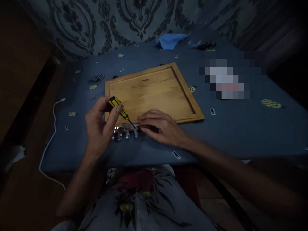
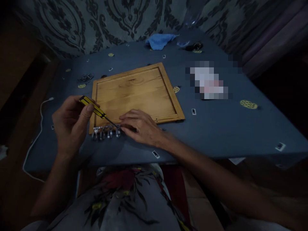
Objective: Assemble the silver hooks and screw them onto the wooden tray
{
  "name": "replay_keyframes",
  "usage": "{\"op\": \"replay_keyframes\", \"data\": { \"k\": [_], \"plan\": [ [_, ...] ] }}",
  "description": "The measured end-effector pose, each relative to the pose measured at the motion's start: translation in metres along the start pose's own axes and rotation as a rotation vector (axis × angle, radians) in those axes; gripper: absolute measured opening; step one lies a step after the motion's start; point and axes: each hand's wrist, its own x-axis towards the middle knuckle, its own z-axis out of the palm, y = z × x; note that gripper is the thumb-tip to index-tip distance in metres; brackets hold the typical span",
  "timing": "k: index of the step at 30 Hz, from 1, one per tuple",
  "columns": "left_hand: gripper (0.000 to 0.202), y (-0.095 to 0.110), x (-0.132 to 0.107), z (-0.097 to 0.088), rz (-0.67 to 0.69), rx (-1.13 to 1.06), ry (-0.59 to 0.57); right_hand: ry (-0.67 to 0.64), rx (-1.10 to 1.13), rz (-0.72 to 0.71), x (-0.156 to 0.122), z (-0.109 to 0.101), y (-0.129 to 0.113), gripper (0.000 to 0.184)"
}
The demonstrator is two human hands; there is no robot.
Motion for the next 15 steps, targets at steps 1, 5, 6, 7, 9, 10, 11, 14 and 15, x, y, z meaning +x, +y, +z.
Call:
{"op": "replay_keyframes", "data": {
  "k": [1,5,6,7,9,10,11,14,15],
  "plan": [
    [0.019,-0.0002,-0.0002,-0.0003,0.009,0.010,0.003,-0.020,-0.015,-0.039,-0.0043,0.0014,0.0023,0.018],
    [0.020,-0.0002,-0.0015,-0.0028,0.007,0.034,-0.018,-0.106,-0.044,-0.108,-0.0107,0.0031,0.0068,0.022],
    [0.020,-0.0002,-0.0018,-0.0035,0.005,0.038,-0.023,-0.116,-0.041,-0.109,-0.0108,0.0030,0.0072,0.023],
    [0.019,-0.0003,-0.0021,-0.0040,0.004,0.042,-0.023,-0.123,-0.038,-0.111,-0.0107,0.0028,0.0074,0.023],
    [0.018,-0.0011,-0.0028,-0.0048,0.005,0.045,-0.018,-0.134,-0.037,-0.121,-0.0105,0.0026,0.0074,0.024],
    [0.016,-0.0018,-0.0031,-0.0051,0.004,0.041,-0.017,-0.139,-0.041,-0.129,-0.0104,0.0027,0.0073,0.024],
    [0.015,-0.0025,-0.0035,-0.0053,0.003,0.034,-0.018,-0.142,-0.047,-0.139,-0.0102,0.0028,0.0071,0.024],
    [0.015,-0.0044,-0.0046,-0.0058,-0.009,0.021,-0.019,-0.135,-0.061,-0.170,-0.0096,0.0033,0.0065,0.025],
    [0.015,-0.0047,-0.0048,-0.0059,-0.014,0.019,-0.015,-0.134,-0.064,-0.176,-0.0092,0.0035,0.0063,0.025]
  ]
}}
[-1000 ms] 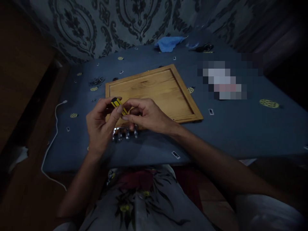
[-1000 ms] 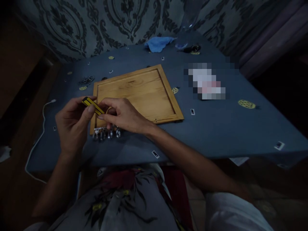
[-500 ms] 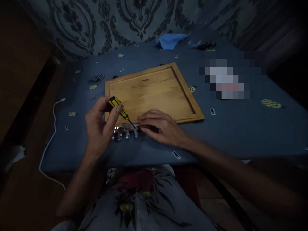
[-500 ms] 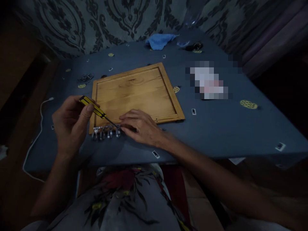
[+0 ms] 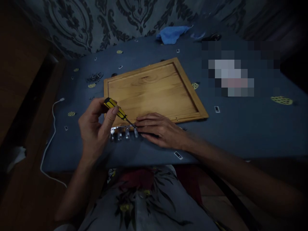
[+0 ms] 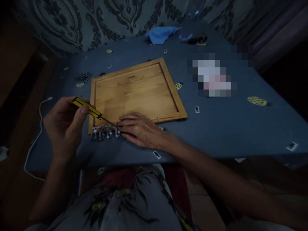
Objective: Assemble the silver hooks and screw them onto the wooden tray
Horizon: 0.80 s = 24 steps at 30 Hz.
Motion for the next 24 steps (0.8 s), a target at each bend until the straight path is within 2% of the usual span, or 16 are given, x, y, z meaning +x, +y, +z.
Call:
{"op": "replay_keyframes", "data": {
  "k": [3,9,24],
  "plan": [
    [0.018,0.000,0.000,0.001,-0.009,0.003,0.022,-0.002,-0.022,-0.019,0.001,0.000,0.000,0.025],
    [0.030,0.003,0.001,0.005,0.074,0.020,0.068,-0.015,-0.067,-0.038,0.000,0.000,-0.001,0.025],
    [0.036,0.007,-0.002,0.011,0.135,0.090,0.037,-0.064,-0.050,0.007,-0.001,-0.001,-0.002,0.028]
  ]
}}
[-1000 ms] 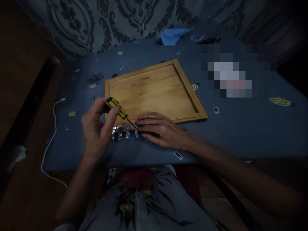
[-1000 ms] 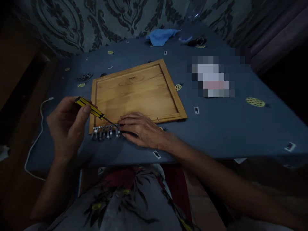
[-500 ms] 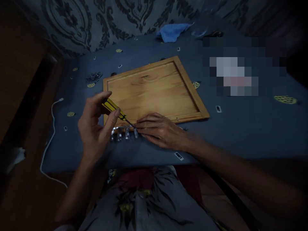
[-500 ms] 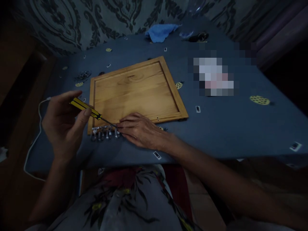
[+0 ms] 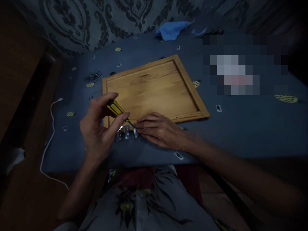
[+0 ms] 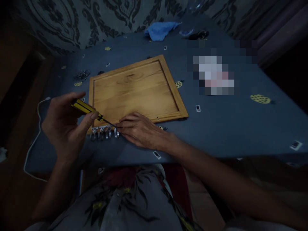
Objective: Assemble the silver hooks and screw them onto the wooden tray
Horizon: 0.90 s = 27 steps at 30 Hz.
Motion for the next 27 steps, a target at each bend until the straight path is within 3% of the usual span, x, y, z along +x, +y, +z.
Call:
{"op": "replay_keyframes", "data": {
  "k": [9,18,22,25,27],
  "plan": [
    [0.040,0.002,0.007,-0.016,0.007,0.016,-0.206,0.047,-0.019,-0.065,0.002,-0.002,0.001,0.026],
    [0.046,-0.001,-0.002,-0.004,0.055,0.048,-0.157,0.057,-0.038,-0.064,0.001,0.001,0.001,0.026],
    [0.045,-0.004,0.002,-0.008,0.087,0.001,-0.209,0.041,-0.037,-0.060,0.001,0.001,0.001,0.027],
    [0.048,-0.003,0.004,-0.011,0.045,-0.062,-0.239,0.018,-0.033,-0.045,0.001,0.000,0.001,0.028],
    [0.047,-0.001,0.003,-0.011,-0.019,-0.079,-0.199,0.014,-0.025,-0.047,0.001,-0.001,0.001,0.029]
  ]
}}
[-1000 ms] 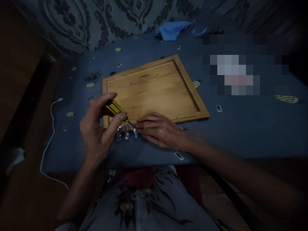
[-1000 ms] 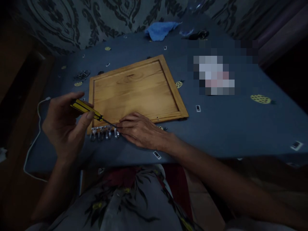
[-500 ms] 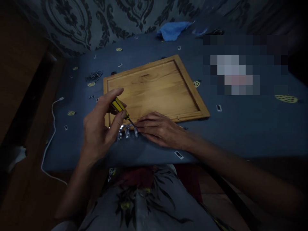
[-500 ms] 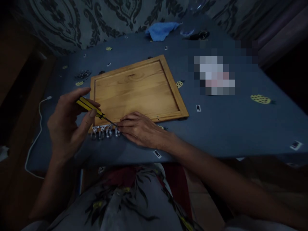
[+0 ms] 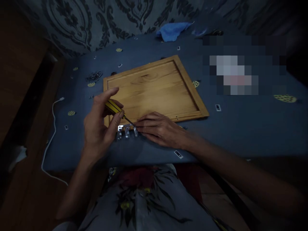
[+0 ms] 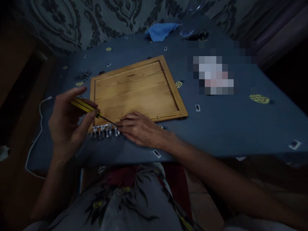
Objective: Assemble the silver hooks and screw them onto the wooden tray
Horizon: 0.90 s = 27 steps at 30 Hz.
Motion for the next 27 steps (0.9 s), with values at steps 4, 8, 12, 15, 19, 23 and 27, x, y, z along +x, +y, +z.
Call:
{"op": "replay_keyframes", "data": {
  "k": [4,8,12,15,19,23,27],
  "plan": [
    [0.041,0.0055,-0.0035,0.0018,-0.041,-0.018,0.078,0.008,0.009,-0.010,0.0001,0.0003,0.0015,0.029],
    [0.041,0.0056,-0.0065,0.0014,-0.029,0.020,0.070,0.009,0.007,-0.014,-0.0007,0.0016,0.0028,0.028],
    [0.043,0.0043,-0.0081,0.0014,-0.011,0.036,0.072,-0.002,0.014,-0.001,-0.0014,0.0018,0.0024,0.028],
    [0.044,0.0046,-0.0087,0.0026,-0.024,0.035,0.066,-0.005,0.011,0.003,-0.0010,0.0016,0.0018,0.028],
    [0.044,0.0048,-0.0096,0.0028,-0.036,0.004,0.067,0.016,0.002,-0.021,0.0000,0.0014,0.0014,0.028],
    [0.045,0.0036,-0.0091,0.0009,-0.030,0.004,0.033,0.022,-0.018,-0.020,0.0007,0.0010,0.0011,0.028],
    [0.042,0.0014,-0.0067,0.0030,0.022,0.010,0.011,0.033,-0.013,-0.026,0.0003,0.0012,0.0010,0.028]
  ]
}}
